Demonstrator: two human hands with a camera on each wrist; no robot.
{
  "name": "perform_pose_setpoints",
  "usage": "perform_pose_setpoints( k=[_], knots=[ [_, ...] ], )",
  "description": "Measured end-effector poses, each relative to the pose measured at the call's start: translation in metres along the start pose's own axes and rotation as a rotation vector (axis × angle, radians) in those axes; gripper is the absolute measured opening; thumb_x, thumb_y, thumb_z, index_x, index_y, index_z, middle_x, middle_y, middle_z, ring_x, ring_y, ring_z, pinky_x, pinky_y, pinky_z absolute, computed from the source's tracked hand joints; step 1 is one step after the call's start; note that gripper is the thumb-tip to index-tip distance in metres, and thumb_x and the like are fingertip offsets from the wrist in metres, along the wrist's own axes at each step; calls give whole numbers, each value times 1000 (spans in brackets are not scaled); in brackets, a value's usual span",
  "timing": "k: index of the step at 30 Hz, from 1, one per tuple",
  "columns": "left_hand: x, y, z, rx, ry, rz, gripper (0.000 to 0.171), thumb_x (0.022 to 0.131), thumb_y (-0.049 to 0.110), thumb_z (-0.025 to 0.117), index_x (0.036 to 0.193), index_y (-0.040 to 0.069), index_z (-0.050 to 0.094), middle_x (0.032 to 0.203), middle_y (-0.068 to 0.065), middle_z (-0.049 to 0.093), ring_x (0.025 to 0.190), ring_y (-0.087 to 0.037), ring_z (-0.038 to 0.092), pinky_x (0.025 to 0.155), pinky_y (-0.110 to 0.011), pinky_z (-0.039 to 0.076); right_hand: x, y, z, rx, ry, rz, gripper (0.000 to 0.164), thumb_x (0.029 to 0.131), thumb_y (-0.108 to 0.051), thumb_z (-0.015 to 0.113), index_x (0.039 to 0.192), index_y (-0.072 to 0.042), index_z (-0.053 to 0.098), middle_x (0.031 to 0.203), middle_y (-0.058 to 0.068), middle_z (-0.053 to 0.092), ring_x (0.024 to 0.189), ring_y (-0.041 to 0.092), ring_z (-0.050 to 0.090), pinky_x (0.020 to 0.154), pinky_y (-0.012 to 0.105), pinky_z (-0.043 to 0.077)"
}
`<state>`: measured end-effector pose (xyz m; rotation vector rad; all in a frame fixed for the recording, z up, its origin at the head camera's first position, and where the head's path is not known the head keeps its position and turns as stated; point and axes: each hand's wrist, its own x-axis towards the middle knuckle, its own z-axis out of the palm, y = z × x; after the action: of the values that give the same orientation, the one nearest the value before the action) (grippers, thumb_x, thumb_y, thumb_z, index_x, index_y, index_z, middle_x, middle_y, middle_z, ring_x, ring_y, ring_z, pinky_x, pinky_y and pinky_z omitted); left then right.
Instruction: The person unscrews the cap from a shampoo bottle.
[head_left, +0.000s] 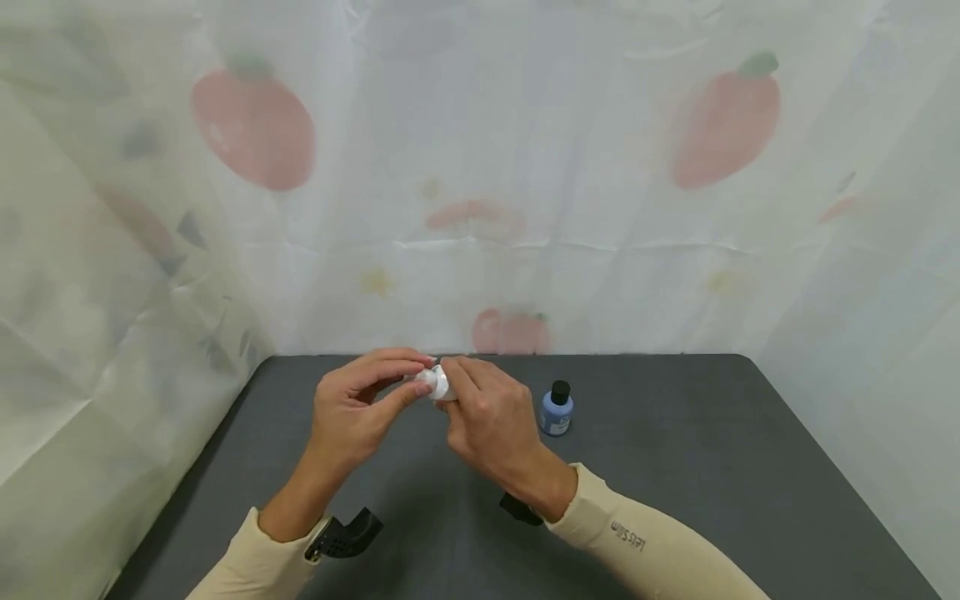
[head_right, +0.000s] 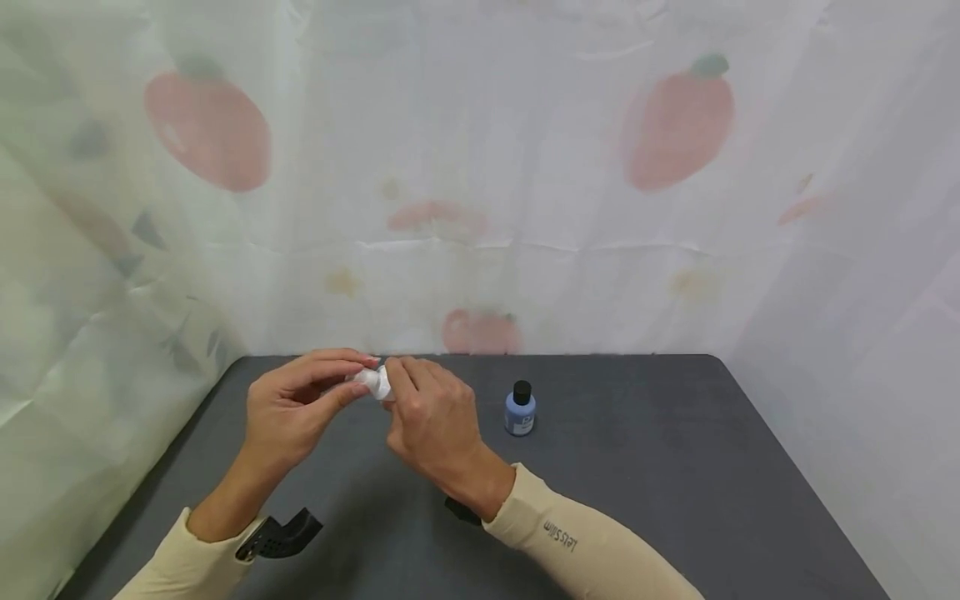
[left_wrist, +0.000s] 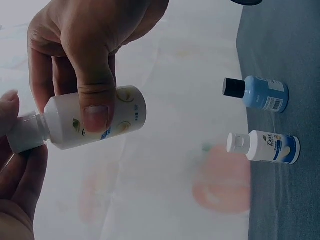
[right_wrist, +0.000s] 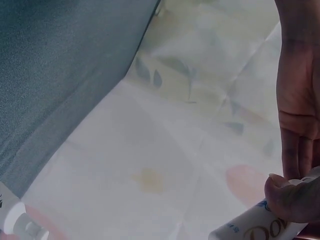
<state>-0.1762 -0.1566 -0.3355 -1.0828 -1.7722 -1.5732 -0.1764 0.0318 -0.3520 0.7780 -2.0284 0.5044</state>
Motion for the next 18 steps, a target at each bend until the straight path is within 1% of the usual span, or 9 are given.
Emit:
perform_pose_setpoints(
  k=[4, 6, 8, 12, 15, 17, 18],
  knots=[
    [-2, 1, -2, 8, -56, -31, 41, 83, -25, 71, 121, -10, 72, 131, -6, 73, 123, -14, 70, 103, -27, 57, 0, 1, -1, 6, -4, 13, 30, 84, -9, 86, 111, -6, 73, 104, 6, 77, 91, 19, 76, 77, 31, 66],
    [-3, 0, -3, 25, -73, -36, 45, 82, -27, 70, 124, -11, 70, 133, -5, 72, 126, -13, 69, 104, -27, 56, 1, 2, -1, 14, -3, 18, 30, 83, -9, 86, 110, -6, 73, 103, 6, 77, 91, 19, 76, 76, 31, 66],
    [-3, 0, -3, 56, -74, -40, 44, 82, -26, 70, 124, -11, 70, 131, -6, 73, 124, -10, 69, 103, -25, 57, 1, 2, -1, 21, -1, 18, 30, 83, -9, 87, 109, -6, 72, 102, 6, 77, 89, 19, 76, 75, 31, 66],
    [-1, -1, -2, 110, -50, -37, 39, 80, -25, 73, 116, -10, 73, 120, -14, 73, 113, -6, 70, 96, -20, 60, 0, 2, -1, 33, 4, 9, 31, 83, -10, 87, 110, -6, 71, 101, 6, 77, 87, 20, 76, 73, 31, 66],
    [0, -2, -1, 104, -39, -19, 36, 80, -23, 75, 114, -10, 73, 114, -22, 71, 107, -7, 70, 92, -20, 61, 0, 2, -1, 38, 4, 8, 30, 84, -11, 86, 110, -5, 71, 101, 7, 77, 87, 20, 76, 74, 31, 66],
    [0, -3, -1, 84, -45, -13, 35, 81, -22, 75, 115, -11, 72, 117, -22, 70, 109, -10, 71, 94, -21, 61, 0, 2, -1, 37, 3, 9, 30, 85, -11, 86, 110, -5, 71, 101, 6, 77, 87, 20, 76, 73, 31, 66],
    [0, -2, -2, 73, -53, -19, 36, 82, -22, 74, 117, -11, 72, 120, -21, 71, 112, -11, 71, 96, -22, 60, 0, 2, -1, 37, 3, 11, 30, 84, -11, 86, 110, -5, 71, 101, 7, 77, 86, 19, 76, 74, 31, 66]
  ],
)
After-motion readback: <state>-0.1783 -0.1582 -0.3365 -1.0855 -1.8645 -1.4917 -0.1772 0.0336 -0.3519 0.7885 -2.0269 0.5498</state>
